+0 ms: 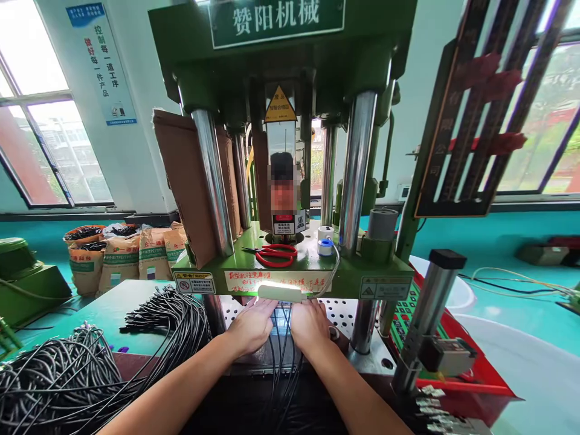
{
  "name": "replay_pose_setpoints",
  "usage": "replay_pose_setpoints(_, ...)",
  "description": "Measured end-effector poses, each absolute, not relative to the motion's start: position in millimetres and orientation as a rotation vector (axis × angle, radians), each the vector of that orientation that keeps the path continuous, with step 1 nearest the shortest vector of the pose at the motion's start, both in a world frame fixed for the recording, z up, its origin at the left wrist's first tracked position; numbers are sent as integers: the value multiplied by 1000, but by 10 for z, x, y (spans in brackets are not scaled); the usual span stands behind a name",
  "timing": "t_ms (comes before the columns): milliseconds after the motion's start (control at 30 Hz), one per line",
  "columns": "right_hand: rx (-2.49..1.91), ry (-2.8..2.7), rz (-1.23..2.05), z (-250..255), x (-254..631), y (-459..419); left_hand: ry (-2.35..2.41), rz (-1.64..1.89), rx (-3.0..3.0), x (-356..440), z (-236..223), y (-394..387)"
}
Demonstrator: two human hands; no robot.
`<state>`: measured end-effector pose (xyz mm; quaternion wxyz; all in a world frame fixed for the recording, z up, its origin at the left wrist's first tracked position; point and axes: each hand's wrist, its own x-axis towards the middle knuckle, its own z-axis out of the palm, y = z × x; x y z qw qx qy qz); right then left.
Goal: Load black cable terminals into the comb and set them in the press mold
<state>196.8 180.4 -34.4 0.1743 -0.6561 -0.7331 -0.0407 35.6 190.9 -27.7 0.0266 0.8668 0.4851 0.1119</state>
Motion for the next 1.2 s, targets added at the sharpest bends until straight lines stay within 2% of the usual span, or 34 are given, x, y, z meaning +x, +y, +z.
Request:
replay_pose_setpoints(200,-1890,-2086,-130,-229,1782,1666,1499,340,2684,358,-308,1917)
replay_pose_setpoints(400,-1953,-2066,-99,-324,1770,1749,1531,333,2669,410,-308,1885)
replay_pose_setpoints(700,-1841,-2094,-125,-331,1725,1811,1590,360,2619,464,-336,1883)
replay_pose_setpoints(1200,-1835,-2048,-186,-343,1966,1669,1760,341,2614,650,-252,1782)
